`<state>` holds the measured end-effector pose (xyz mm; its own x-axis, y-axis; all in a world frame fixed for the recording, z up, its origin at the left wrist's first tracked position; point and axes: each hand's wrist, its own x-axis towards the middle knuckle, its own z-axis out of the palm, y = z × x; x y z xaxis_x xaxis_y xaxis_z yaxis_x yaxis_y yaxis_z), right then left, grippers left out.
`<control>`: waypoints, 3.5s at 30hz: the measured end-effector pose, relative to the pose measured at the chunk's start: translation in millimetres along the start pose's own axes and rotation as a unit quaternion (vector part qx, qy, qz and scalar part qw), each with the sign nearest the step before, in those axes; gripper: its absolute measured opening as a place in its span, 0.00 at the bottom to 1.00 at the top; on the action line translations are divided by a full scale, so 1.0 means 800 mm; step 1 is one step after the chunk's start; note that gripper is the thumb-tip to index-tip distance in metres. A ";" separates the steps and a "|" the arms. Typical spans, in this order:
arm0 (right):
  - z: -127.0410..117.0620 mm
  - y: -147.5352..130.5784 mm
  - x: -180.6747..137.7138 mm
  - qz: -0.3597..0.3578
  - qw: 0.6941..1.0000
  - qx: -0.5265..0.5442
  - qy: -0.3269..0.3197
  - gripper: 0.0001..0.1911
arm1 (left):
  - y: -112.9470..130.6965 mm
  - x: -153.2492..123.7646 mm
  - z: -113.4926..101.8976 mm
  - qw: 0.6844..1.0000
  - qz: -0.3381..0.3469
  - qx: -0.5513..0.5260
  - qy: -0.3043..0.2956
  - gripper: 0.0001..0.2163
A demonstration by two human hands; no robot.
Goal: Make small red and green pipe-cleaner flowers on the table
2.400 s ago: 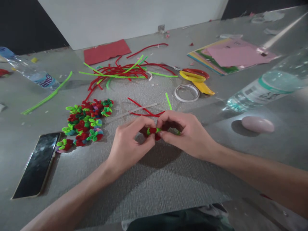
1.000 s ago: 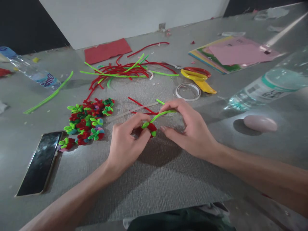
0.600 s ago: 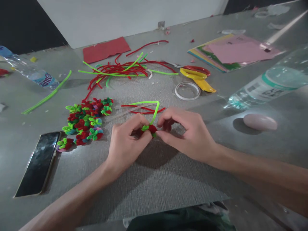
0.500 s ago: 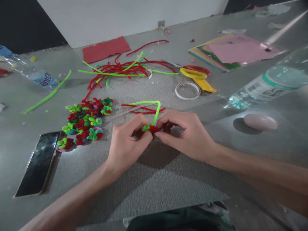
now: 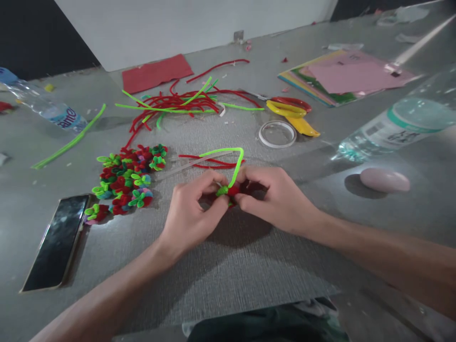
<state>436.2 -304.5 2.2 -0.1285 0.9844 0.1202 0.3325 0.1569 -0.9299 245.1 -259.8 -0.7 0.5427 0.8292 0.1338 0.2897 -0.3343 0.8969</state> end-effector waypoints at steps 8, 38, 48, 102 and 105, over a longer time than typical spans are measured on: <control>-0.002 0.006 0.001 0.019 0.999 0.038 -0.026 0.03 | 0.001 0.003 -0.002 0.998 -0.024 -0.044 -0.037 0.06; -0.003 0.010 0.007 0.063 0.986 0.140 -0.072 0.07 | -0.010 0.017 -0.001 0.971 -0.067 -0.222 -0.048 0.11; -0.003 0.011 0.005 0.071 0.983 0.147 -0.086 0.07 | -0.015 0.018 0.001 0.943 -0.098 -0.312 -0.067 0.15; -0.003 0.011 0.009 0.106 0.951 0.282 -0.074 0.07 | -0.008 0.012 -0.008 0.964 -0.047 -0.256 -0.060 0.15; -0.001 0.010 0.009 0.122 0.950 0.280 -0.071 0.09 | -0.006 0.009 -0.005 0.979 -0.036 -0.196 -0.049 0.16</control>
<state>438.8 -295.9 -4.5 -0.2486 0.9593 -0.1342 -0.1746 -0.1807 -0.9679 244.4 -250.0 -2.5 0.6105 0.7910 0.0411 0.0148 -0.0633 0.9979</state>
